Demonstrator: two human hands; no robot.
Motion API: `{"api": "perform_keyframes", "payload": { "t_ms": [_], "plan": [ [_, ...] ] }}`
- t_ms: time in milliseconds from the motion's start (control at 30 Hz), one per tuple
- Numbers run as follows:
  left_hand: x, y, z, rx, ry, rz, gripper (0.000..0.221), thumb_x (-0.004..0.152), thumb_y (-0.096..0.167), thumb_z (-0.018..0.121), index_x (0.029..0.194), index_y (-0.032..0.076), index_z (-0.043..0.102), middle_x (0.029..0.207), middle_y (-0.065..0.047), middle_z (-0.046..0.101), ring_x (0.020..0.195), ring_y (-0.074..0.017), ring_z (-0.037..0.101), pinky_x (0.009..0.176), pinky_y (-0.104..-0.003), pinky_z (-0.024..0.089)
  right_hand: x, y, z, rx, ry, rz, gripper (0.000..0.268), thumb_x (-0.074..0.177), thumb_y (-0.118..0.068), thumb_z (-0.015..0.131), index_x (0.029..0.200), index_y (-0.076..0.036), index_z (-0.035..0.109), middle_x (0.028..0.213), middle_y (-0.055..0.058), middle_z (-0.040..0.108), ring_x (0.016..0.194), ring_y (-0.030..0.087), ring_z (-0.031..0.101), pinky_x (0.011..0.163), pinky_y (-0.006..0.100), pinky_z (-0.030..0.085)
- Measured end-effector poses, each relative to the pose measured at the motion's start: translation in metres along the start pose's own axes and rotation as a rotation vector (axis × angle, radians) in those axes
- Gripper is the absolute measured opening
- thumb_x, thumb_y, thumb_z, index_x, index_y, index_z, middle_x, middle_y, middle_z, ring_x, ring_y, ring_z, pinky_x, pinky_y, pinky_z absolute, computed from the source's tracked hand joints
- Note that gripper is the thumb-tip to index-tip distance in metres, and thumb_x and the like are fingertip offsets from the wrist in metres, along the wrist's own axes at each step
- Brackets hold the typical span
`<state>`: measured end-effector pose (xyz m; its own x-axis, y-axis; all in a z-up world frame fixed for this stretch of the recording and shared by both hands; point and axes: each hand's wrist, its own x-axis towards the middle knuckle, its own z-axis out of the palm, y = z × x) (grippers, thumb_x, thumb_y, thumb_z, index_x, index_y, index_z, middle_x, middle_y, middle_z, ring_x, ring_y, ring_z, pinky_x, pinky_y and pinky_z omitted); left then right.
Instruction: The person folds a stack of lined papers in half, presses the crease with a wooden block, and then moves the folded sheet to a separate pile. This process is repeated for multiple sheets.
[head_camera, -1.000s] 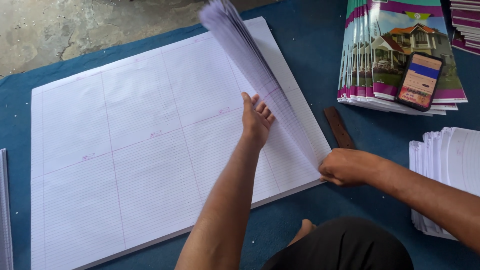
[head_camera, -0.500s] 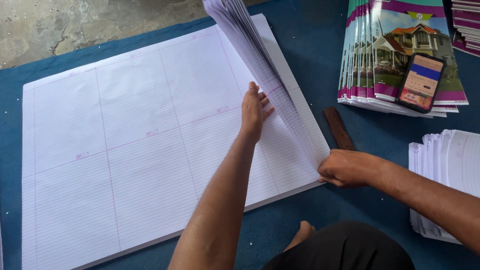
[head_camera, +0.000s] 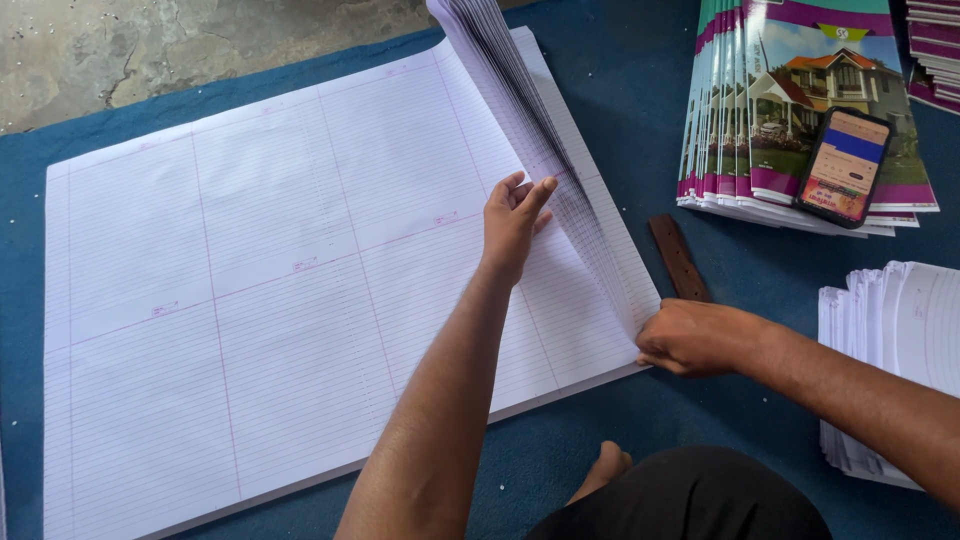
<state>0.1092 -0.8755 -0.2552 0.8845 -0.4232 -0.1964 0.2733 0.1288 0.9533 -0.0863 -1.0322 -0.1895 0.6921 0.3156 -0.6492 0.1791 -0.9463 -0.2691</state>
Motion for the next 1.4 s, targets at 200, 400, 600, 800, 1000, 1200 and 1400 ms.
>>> {"api": "perform_keyframes", "payload": {
  "t_ms": [200,400,600,800,1000,1200,1400],
  "plan": [
    [0.001,-0.001,-0.001,-0.014,-0.004,-0.011,0.094,0.084,0.047,0.072,0.148,-0.009,0.033,0.142,-0.032,0.048,0.132,-0.0381,0.054,0.105,-0.049,0.053,0.001,0.001,0.000,-0.010,-0.011,0.011,0.036,0.096,-0.034,0.062,0.071,-0.010,0.071,0.063,0.005,0.070,0.055,0.017,0.069,0.064,0.032,0.058],
    [-0.010,0.006,0.006,-0.004,0.062,0.048,0.089,0.087,0.031,0.067,0.155,0.008,0.014,0.142,-0.030,0.046,0.122,-0.0330,0.060,0.094,-0.045,0.060,0.001,0.000,0.000,-0.005,0.005,0.009,0.035,0.095,-0.034,0.063,0.071,-0.010,0.071,0.063,0.006,0.071,0.055,0.017,0.069,0.065,0.032,0.058],
    [-0.016,-0.001,0.005,0.151,-0.011,0.095,0.063,0.092,0.018,0.057,0.152,0.012,0.039,0.135,-0.026,0.056,0.104,-0.0365,0.069,0.081,-0.041,0.063,-0.001,0.002,0.003,0.000,0.027,-0.004,0.033,0.095,-0.033,0.063,0.073,-0.010,0.072,0.065,0.006,0.072,0.057,0.017,0.070,0.067,0.033,0.059],
    [-0.004,-0.006,0.004,0.140,-0.007,0.033,0.064,0.092,0.048,0.065,0.135,0.002,0.062,0.124,-0.029,0.068,0.121,-0.0390,0.064,0.103,-0.052,0.050,0.001,0.001,0.003,-0.010,0.017,-0.003,0.034,0.094,-0.035,0.063,0.072,-0.010,0.073,0.066,0.006,0.073,0.058,0.019,0.070,0.070,0.034,0.059],
    [-0.004,-0.006,0.004,0.163,0.016,0.053,0.075,0.081,0.053,0.073,0.134,0.002,0.063,0.126,-0.029,0.067,0.123,-0.0413,0.062,0.105,-0.057,0.048,-0.001,-0.003,-0.001,-0.010,0.011,0.013,0.035,0.094,-0.035,0.064,0.071,-0.010,0.072,0.065,0.006,0.072,0.057,0.018,0.070,0.069,0.034,0.059],
    [-0.006,-0.004,0.005,0.135,0.027,0.019,0.071,0.083,0.048,0.073,0.134,0.001,0.062,0.125,-0.029,0.067,0.121,-0.0406,0.064,0.105,-0.056,0.049,-0.001,-0.005,-0.002,-0.023,0.001,0.020,0.033,0.095,-0.033,0.063,0.073,-0.011,0.071,0.066,0.005,0.071,0.058,0.017,0.070,0.068,0.034,0.059],
    [-0.007,-0.003,0.005,0.160,0.034,0.026,0.063,0.090,0.033,0.070,0.141,0.002,0.052,0.121,-0.026,0.069,0.116,-0.0337,0.067,0.101,-0.047,0.054,-0.001,-0.005,-0.002,-0.011,0.002,0.020,0.033,0.095,-0.034,0.063,0.072,-0.010,0.071,0.065,0.005,0.072,0.058,0.016,0.071,0.069,0.033,0.060]
  ]
}}
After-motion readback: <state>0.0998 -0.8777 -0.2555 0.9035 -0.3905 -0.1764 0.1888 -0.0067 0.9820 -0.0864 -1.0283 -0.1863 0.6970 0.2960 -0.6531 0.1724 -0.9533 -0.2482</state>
